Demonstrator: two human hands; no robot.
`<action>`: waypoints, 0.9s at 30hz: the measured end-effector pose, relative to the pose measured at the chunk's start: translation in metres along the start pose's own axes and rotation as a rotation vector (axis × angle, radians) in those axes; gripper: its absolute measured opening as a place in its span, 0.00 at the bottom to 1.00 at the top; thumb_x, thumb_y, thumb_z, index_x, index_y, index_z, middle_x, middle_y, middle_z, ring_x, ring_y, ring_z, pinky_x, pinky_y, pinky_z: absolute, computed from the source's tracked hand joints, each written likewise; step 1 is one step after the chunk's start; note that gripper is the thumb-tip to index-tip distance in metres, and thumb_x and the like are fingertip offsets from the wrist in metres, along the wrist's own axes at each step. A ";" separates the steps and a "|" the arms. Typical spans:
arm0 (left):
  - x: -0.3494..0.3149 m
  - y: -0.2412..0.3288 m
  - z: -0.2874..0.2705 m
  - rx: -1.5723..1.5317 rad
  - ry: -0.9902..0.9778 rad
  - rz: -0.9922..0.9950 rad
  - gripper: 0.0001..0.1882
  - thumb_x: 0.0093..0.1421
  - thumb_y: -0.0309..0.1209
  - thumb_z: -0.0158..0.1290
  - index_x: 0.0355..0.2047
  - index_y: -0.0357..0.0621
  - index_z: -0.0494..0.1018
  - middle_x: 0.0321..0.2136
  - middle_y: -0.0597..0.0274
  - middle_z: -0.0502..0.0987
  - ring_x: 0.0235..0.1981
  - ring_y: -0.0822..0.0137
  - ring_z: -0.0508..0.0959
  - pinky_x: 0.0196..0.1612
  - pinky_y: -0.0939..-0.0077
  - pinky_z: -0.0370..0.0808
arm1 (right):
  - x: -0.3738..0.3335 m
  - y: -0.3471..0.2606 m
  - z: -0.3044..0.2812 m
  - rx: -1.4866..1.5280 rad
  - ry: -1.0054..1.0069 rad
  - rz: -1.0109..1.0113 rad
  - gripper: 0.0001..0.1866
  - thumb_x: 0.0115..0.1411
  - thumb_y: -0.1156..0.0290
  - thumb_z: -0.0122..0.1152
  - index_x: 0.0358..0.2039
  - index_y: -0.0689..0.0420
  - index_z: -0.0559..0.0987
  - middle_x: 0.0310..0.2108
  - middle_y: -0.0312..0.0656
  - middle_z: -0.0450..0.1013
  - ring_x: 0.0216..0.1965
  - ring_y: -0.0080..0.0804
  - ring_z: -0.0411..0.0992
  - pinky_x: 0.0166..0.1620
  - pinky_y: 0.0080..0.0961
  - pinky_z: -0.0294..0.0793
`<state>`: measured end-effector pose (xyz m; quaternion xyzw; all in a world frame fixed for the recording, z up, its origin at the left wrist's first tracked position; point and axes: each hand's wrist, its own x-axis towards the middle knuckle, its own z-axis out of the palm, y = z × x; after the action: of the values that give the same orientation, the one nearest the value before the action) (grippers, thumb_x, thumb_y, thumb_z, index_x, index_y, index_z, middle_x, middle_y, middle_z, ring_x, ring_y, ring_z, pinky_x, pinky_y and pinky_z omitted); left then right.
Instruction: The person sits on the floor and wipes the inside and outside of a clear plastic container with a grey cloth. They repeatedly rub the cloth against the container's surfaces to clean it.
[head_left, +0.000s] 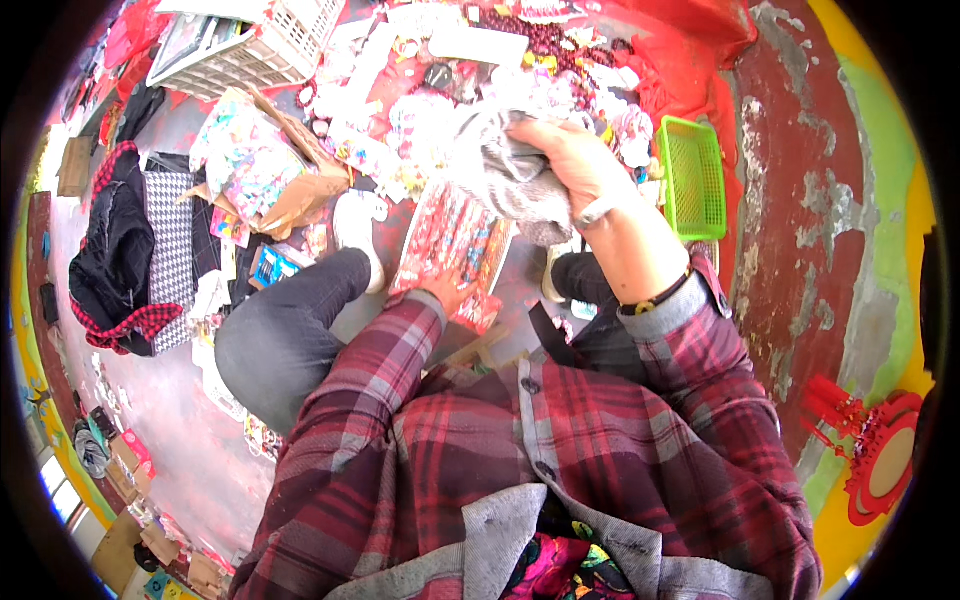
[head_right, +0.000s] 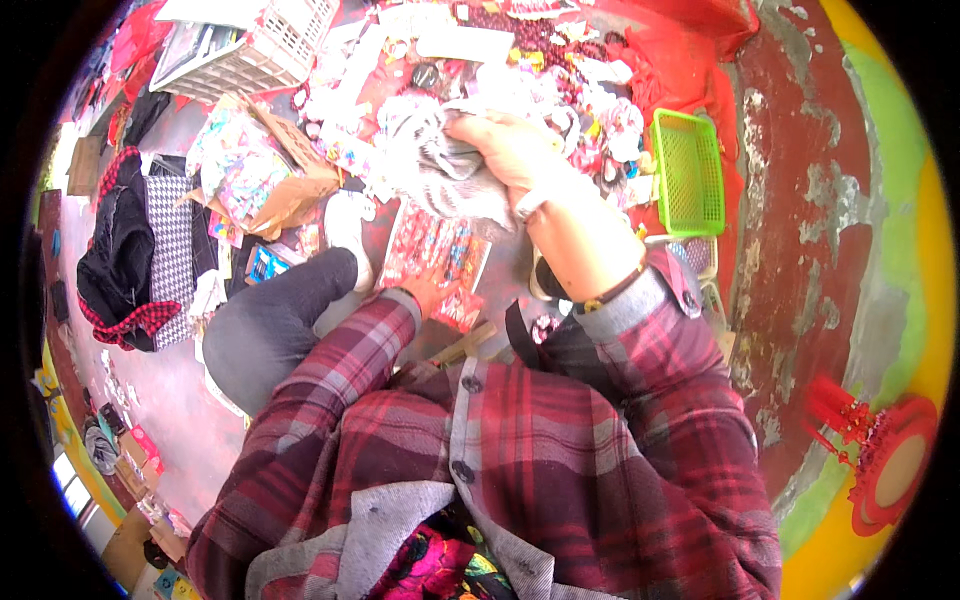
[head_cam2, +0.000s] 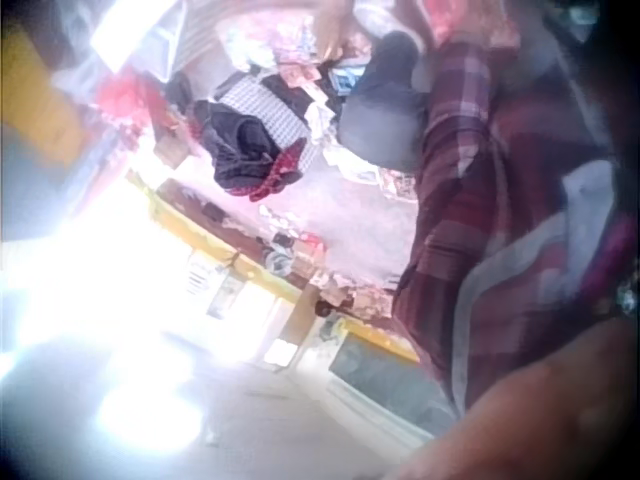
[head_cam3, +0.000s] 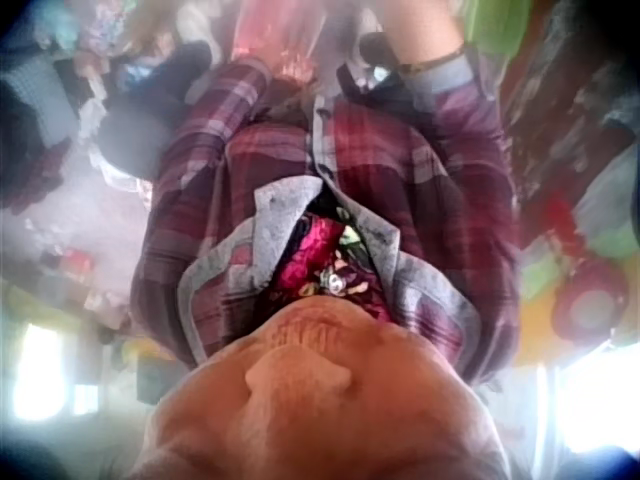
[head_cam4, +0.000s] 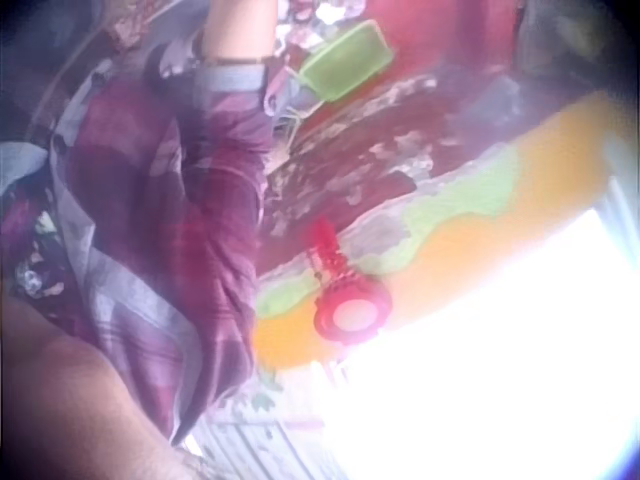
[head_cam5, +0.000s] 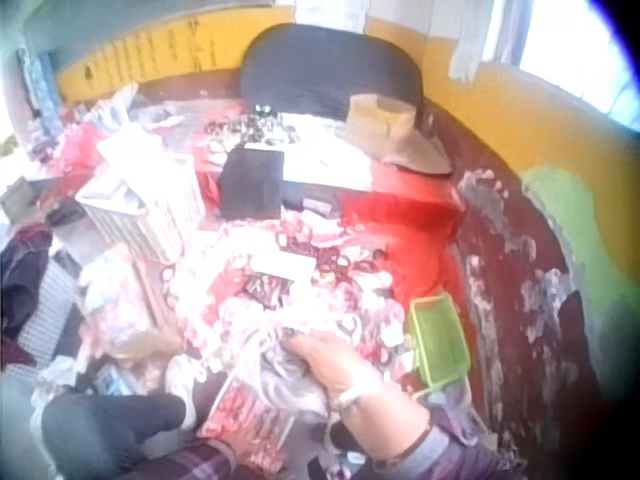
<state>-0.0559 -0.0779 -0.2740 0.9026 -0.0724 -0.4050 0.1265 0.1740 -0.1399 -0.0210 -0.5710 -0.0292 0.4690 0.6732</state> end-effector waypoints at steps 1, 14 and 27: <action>0.002 -0.002 0.006 -0.026 0.014 -0.018 0.36 0.56 0.31 0.49 0.64 0.56 0.49 0.62 0.48 0.52 0.62 0.52 0.56 0.56 0.53 0.64 | -0.001 -0.007 -0.002 0.006 0.027 -0.040 0.11 0.56 0.71 0.58 0.37 0.64 0.77 0.31 0.40 0.76 0.29 0.25 0.75 0.33 0.21 0.74; 0.021 -0.016 0.024 -0.158 0.122 -0.124 0.39 0.54 0.30 0.50 0.65 0.56 0.47 0.63 0.46 0.50 0.64 0.48 0.52 0.60 0.52 0.59 | 0.021 -0.046 -0.049 0.591 0.134 -0.327 0.08 0.57 0.68 0.59 0.37 0.55 0.76 0.34 0.39 0.76 0.34 0.32 0.75 0.40 0.31 0.77; -0.083 -0.056 -0.175 -0.361 1.038 -0.067 0.22 0.51 0.34 0.56 0.46 0.40 0.71 0.35 0.43 0.75 0.37 0.46 0.75 0.39 0.58 0.73 | 0.209 0.040 -0.130 -1.688 0.074 -0.287 0.24 0.48 0.71 0.54 0.50 0.48 0.74 0.37 0.50 0.76 0.37 0.42 0.75 0.44 0.32 0.72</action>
<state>0.0222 0.0248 -0.1187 0.9496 0.0988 0.0836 0.2853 0.3415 -0.1010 -0.2013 -0.8867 -0.4185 0.1814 0.0761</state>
